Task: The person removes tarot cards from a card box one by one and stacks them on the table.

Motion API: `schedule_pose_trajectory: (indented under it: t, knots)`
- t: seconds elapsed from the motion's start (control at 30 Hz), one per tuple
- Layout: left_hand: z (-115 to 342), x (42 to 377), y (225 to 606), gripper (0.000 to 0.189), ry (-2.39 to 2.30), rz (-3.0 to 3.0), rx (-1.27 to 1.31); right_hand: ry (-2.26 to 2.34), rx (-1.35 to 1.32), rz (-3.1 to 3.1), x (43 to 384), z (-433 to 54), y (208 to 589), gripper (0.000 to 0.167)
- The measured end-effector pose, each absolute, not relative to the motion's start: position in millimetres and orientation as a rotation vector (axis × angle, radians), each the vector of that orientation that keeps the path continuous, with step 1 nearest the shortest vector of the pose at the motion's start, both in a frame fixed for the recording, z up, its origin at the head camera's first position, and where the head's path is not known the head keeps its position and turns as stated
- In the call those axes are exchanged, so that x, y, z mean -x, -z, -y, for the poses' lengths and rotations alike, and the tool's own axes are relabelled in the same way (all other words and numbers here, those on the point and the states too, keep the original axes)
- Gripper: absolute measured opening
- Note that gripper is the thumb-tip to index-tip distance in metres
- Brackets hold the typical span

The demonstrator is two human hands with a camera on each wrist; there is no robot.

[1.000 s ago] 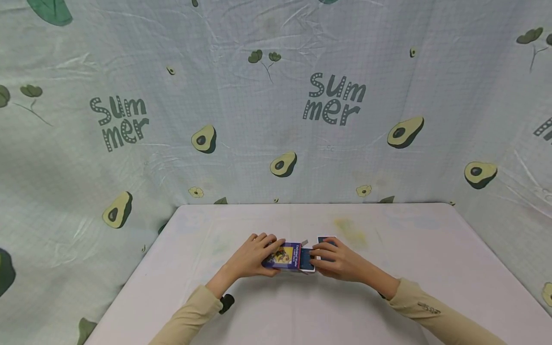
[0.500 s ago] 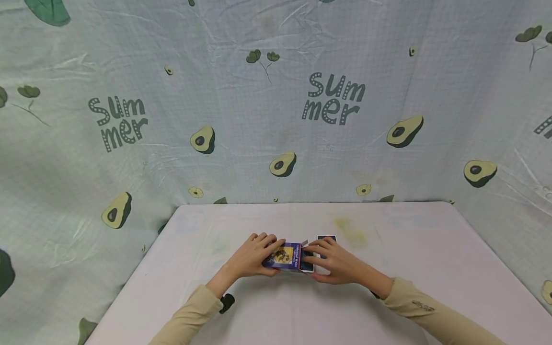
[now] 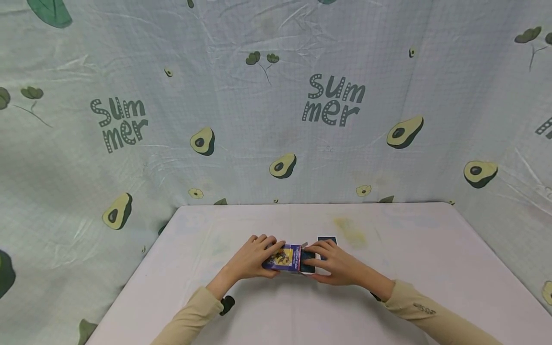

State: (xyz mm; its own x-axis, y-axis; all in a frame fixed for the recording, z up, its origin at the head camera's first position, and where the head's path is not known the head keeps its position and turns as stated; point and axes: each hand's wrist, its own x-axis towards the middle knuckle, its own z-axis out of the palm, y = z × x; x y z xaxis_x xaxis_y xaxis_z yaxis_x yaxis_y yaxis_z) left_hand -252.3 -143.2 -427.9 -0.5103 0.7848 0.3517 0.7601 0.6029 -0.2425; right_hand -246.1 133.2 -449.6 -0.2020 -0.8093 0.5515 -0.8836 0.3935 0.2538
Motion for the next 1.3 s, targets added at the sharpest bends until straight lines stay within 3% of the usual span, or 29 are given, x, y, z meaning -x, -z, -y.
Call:
schedule_pose_trajectory:
  t: [1.3]
  knots:
    - [151,254,437,0.074,-0.088,2.406,1.175,-0.128,-1.260,2.179,236,-159,447,0.056]
